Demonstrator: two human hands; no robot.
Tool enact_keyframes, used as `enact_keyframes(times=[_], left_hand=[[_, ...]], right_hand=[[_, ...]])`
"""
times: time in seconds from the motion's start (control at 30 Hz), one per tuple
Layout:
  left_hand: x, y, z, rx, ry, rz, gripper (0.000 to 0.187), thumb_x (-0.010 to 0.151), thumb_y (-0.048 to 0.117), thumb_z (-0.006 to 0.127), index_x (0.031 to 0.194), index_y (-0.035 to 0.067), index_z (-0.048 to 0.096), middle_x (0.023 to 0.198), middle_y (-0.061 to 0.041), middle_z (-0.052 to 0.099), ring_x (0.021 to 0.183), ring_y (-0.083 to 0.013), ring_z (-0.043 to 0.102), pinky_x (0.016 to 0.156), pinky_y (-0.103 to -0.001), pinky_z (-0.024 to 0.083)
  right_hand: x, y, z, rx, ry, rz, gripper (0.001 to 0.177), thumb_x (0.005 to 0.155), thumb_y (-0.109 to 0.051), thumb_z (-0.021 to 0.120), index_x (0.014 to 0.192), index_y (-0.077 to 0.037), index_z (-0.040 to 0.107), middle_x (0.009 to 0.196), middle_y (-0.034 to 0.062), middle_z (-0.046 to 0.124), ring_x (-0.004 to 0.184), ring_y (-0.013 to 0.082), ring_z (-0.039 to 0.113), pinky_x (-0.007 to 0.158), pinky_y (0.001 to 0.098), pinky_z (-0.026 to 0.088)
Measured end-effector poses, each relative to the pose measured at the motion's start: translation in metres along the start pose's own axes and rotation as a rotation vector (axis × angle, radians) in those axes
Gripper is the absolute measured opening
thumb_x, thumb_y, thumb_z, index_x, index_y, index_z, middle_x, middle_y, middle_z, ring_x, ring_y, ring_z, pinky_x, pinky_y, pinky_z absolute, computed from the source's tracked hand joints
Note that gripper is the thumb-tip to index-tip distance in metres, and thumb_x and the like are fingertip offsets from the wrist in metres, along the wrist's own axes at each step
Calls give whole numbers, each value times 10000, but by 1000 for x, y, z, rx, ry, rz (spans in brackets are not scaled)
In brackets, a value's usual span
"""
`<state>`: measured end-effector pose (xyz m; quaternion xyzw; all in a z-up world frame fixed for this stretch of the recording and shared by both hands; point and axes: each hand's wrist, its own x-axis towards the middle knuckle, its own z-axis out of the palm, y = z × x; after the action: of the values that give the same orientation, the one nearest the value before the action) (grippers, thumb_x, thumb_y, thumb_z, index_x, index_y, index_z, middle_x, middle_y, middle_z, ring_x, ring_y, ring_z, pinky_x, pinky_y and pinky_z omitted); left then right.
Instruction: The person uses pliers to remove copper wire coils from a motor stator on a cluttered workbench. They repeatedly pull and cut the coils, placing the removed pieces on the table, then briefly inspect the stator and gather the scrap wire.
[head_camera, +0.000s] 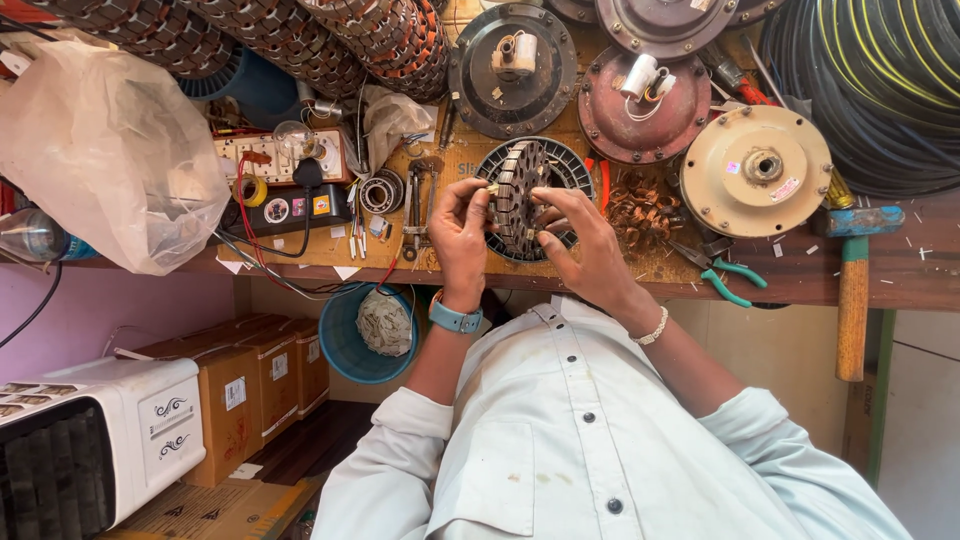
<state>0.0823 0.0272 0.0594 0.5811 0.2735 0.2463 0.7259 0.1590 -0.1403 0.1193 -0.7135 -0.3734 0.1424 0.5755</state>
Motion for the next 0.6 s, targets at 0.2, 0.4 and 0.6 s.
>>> enact_keyframes(times=[0.2, 0.4, 0.6], left_hand=[[-20, 11, -21, 574, -220, 300, 218, 1057, 142, 610, 1232, 21, 656, 1210, -92, 647, 1070, -160, 642, 895, -324, 553], [-52, 10, -10, 315, -216, 258, 543, 967, 280, 703, 1413, 44, 501, 1409, -105, 460, 1166, -195, 595, 980, -351, 587], [-59, 36, 17, 364, -107, 247, 566, 921, 97, 759, 1423, 46, 504, 1320, -115, 604, 1070, -167, 680, 887, -299, 621]], right_hand=[[-13, 15, -6, -107, 37, -14, 314, 950, 59, 658, 1252, -27, 652, 1177, 128, 685, 1022, 251, 698, 910, 347, 565], [-9, 16, -8, -145, -10, -57, 265, 908, 63, 680, 1162, -11, 681, 1125, 142, 686, 1041, 284, 695, 900, 363, 559], [-4, 10, -9, -168, -38, -69, 249, 893, 78, 687, 1128, -4, 693, 1117, 144, 680, 1021, 289, 691, 883, 367, 557]])
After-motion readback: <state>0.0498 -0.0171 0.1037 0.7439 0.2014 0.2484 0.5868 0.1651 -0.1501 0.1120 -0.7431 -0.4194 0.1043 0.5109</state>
